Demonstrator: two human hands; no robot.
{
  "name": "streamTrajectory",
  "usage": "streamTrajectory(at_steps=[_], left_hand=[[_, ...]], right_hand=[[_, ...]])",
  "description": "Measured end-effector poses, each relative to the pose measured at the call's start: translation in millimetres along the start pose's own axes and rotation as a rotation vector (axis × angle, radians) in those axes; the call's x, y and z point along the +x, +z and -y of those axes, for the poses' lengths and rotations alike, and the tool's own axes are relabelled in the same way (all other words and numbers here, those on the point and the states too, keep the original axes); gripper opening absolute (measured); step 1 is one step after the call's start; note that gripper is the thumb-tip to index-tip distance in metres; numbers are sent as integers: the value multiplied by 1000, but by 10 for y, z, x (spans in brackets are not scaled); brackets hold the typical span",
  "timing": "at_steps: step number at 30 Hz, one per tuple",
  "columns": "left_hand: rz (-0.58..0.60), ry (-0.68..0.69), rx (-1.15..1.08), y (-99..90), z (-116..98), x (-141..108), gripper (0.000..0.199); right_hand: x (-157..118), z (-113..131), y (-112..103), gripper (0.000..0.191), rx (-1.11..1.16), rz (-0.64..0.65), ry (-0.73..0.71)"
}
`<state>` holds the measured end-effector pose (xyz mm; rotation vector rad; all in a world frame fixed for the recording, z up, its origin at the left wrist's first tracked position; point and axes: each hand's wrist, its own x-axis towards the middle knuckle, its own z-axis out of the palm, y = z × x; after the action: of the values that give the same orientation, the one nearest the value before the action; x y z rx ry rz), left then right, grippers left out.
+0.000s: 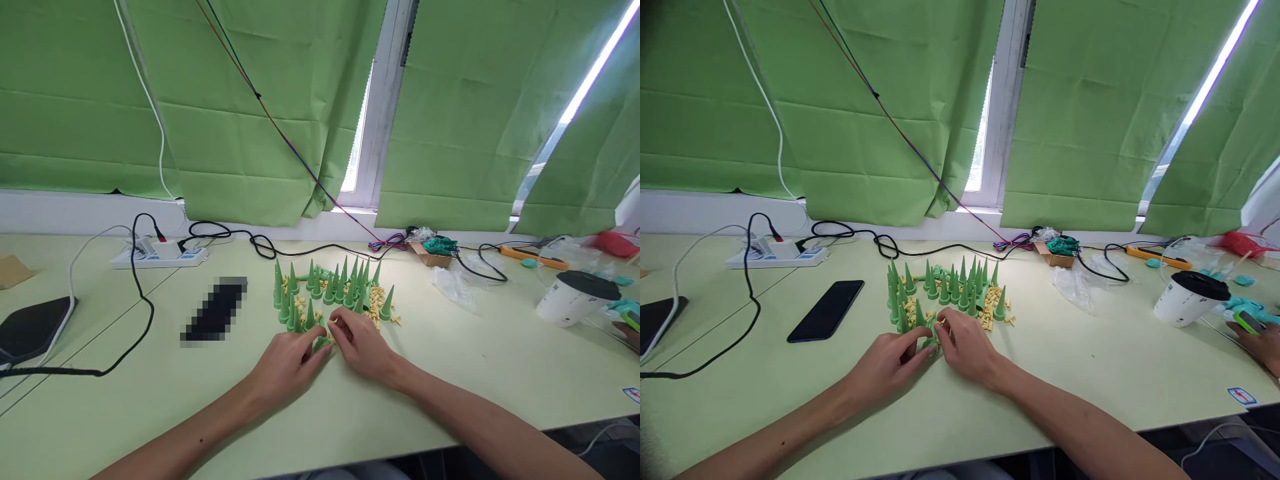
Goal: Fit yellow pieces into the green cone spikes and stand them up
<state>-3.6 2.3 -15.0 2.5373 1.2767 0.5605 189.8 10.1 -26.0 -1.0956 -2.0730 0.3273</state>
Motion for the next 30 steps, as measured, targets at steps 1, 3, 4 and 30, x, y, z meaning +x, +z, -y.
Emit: streamTrajectory(at_steps=[1, 3, 4, 30], left_hand=[[-11, 7, -5, 5, 7, -1, 29], [-33, 20, -16, 10, 19, -6, 28], [-42, 25, -21, 10, 23, -9, 27], [-86, 0, -175, -22, 1, -15, 32]], right_hand=[[-5, 12, 2, 11, 36, -14, -23], [-18, 31, 8, 12, 92, -29, -62], [-25, 37, 10, 13, 112, -30, -76], [-38, 81, -12, 17, 150, -48, -178]])
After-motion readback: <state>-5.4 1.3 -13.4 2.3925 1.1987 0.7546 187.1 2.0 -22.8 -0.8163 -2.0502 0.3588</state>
